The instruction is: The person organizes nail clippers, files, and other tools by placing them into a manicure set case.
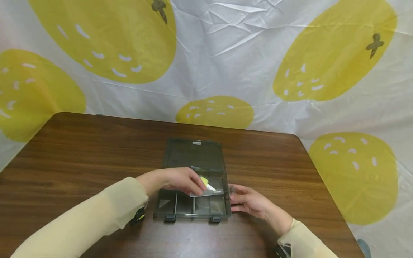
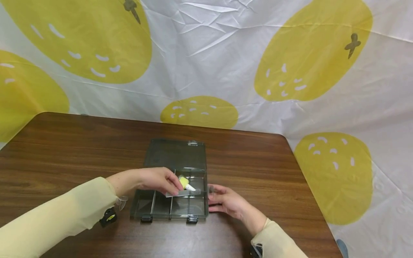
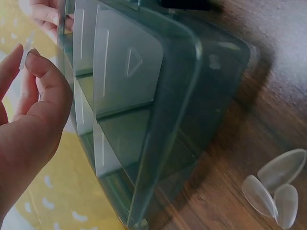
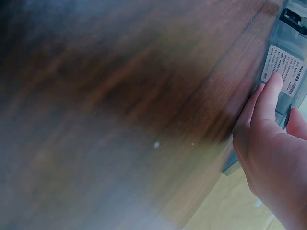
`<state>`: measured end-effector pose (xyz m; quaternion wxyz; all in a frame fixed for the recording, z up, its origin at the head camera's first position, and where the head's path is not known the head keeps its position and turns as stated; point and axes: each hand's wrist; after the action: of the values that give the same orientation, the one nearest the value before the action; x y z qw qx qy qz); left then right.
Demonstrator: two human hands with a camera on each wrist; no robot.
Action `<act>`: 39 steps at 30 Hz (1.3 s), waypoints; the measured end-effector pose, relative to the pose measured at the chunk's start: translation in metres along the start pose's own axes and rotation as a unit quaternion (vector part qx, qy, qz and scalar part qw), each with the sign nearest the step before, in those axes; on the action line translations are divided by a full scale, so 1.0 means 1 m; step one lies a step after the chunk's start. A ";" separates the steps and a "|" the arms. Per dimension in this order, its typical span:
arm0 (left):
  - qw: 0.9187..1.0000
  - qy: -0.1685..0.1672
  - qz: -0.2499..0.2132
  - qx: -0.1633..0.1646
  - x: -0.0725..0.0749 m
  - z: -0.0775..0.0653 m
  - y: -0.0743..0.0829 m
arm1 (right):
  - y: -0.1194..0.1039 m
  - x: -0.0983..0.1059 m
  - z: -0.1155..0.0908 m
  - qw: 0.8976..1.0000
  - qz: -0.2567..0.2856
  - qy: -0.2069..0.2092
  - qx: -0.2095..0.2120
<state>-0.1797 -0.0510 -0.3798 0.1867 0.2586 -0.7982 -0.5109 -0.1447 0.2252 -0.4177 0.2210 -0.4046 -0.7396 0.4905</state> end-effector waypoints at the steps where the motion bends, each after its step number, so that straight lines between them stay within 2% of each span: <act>1: 1.000 0.000 -0.001 -0.001 -0.001 0.001 0.000 | 0.000 0.000 0.000 1.000 -0.001 0.000 0.000; 9: 1.000 0.007 0.003 0.001 -0.009 0.009 0.001 | 0.001 0.001 0.000 1.000 0.002 -0.005 0.003; 16: 1.000 -0.018 0.007 0.003 -0.012 0.009 0.002 | 0.001 0.000 0.000 1.000 0.001 -0.004 0.003; 21: 1.000 -0.023 0.005 -0.004 -0.009 0.007 0.006 | 0.001 0.001 0.000 1.000 -0.004 -0.002 0.001; 29: 1.000 0.012 -0.016 -0.022 0.008 -0.004 0.010 | 0.001 0.000 0.001 1.000 -0.004 0.002 -0.005; 34: 0.999 0.037 -0.019 -0.034 0.026 -0.020 0.008 | 0.002 0.000 0.002 1.000 -0.004 0.003 -0.002; 39: 0.997 0.066 -0.015 -0.035 0.046 -0.038 -0.003 | 0.001 0.001 0.001 1.000 -0.009 0.001 -0.002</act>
<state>-0.1947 -0.1070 -0.3658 0.2404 0.2968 -0.7620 -0.5230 -0.1455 0.2254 -0.4190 0.2251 -0.3986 -0.7438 0.4871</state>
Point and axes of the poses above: each hand's wrist, its own z-axis towards the middle knuckle, its own x-axis out of the back of the hand, y = z × x, and after that the axes turned 5 degrees about -z, right-handed
